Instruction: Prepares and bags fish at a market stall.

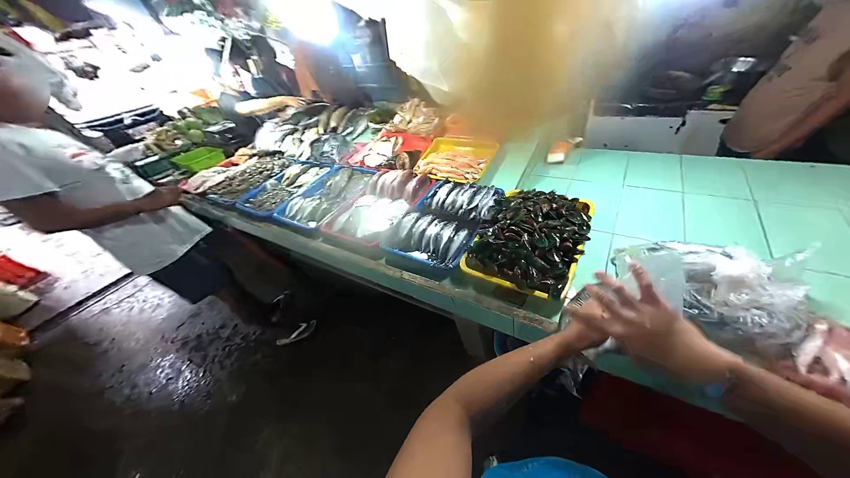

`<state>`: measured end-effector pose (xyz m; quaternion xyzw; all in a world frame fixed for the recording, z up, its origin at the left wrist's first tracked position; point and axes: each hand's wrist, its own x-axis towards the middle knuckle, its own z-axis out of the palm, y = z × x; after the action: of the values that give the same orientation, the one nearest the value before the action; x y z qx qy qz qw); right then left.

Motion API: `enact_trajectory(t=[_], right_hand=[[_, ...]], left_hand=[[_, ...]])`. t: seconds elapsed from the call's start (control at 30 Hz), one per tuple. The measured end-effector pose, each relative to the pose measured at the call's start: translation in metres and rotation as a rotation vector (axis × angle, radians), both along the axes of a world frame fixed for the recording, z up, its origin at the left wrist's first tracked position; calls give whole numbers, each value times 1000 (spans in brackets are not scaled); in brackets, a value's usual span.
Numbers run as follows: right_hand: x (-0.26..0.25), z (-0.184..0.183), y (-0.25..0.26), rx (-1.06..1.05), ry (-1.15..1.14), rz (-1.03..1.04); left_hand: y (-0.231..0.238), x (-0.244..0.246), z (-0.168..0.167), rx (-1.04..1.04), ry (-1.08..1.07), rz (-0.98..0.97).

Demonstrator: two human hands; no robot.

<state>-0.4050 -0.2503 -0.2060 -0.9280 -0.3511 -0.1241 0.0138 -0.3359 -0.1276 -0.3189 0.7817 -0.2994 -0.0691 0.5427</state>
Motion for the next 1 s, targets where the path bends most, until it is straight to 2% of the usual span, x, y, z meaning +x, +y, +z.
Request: enact_trajectory(t=[0.07,0.1,0.23,0.3,0.37,0.43,0.5,0.57,0.6,0.67,0.7,0.77,0.8,0.87,0.9,0.93,1.0], right_hand=[[19,14,-13,-215,261,-342],[24,26,-12,-262,362,-419],[29,55,10,-286,349,-363],[35,55,-1,-307,352,-398],[32,51,-25,-304,409,-481],[25,37,-47,-262,445,-536],[16,14,-64,-154,388,-557],[9,-14,-80,-11,267,-515],[11,-23,-87,61,278,-504],[4,-44,-87,300,430,-528],[-7,-57,-80,485,507,-544],[-35,-92,-59,957,607,-539],[-49,-105,-46,1241,728,-505],[-62,-122,-14,1816,1060,-282],[-66,-127,4,2034,1226,-117],[-66,-127,27,2178,1335,37],[-57,-122,85,2333,1368,172]], left_hand=[[5,15,13,146,-111,16],[5,17,19,226,-147,-8],[-4,14,47,254,-273,-201],[-7,25,50,340,-252,-354],[-6,41,44,375,-220,-482],[0,48,44,391,-202,-520],[5,42,44,447,-250,-483],[7,41,36,459,-398,-379],[9,48,40,509,-451,-344],[12,54,53,619,-517,-304],[13,53,59,668,-542,-299],[13,44,71,770,-542,-321],[13,37,78,830,-509,-345],[15,34,94,925,-367,-378],[14,33,97,970,-277,-380],[13,32,99,1009,-178,-368],[9,28,111,1117,-32,-321]])
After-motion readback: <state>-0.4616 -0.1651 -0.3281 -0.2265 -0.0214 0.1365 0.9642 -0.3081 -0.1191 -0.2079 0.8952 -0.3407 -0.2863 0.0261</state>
